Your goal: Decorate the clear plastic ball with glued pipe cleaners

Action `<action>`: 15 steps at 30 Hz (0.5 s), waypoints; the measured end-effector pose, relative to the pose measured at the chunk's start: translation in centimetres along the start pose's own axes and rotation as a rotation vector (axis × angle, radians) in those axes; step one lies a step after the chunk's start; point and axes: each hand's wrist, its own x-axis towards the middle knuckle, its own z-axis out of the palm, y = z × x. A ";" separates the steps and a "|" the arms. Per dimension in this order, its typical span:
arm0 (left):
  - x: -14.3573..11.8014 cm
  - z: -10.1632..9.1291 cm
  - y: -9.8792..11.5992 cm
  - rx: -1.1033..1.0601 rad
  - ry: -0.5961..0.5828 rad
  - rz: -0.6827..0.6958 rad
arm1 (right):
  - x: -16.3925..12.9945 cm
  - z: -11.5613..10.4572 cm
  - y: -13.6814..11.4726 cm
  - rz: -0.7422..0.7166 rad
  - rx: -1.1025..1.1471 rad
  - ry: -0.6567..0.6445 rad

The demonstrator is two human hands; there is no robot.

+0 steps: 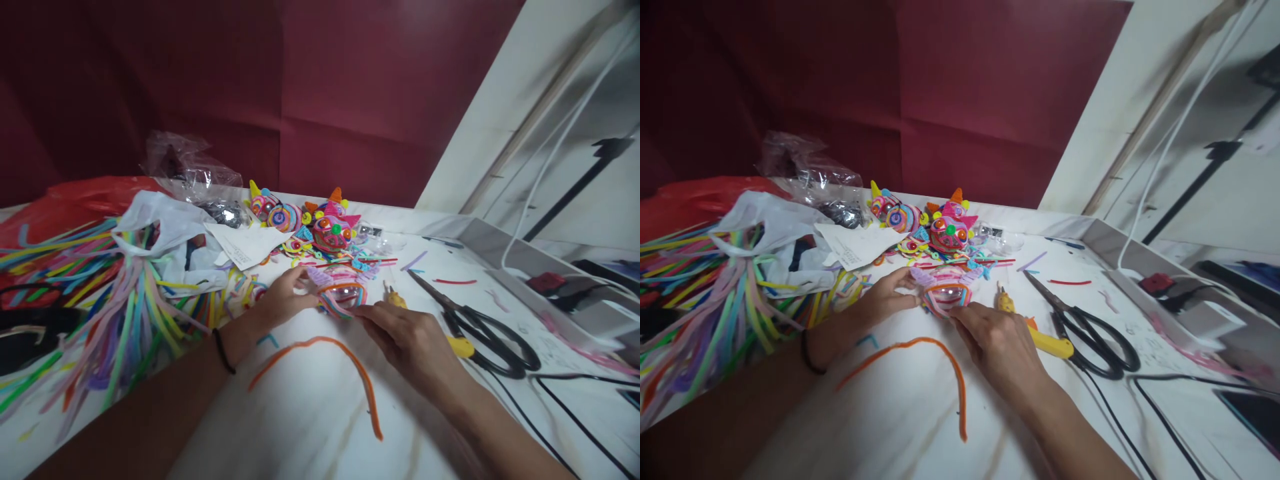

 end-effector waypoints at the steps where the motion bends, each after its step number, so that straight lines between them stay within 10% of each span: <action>1: -0.1 0.1 0.0 -0.084 -0.020 0.005 | 0.0 0.0 0.0 0.004 -0.007 -0.010; 15: 0.0 1.6 -1.1 -0.309 -0.026 0.038 | 0.0 0.2 0.1 -0.009 -0.101 -0.028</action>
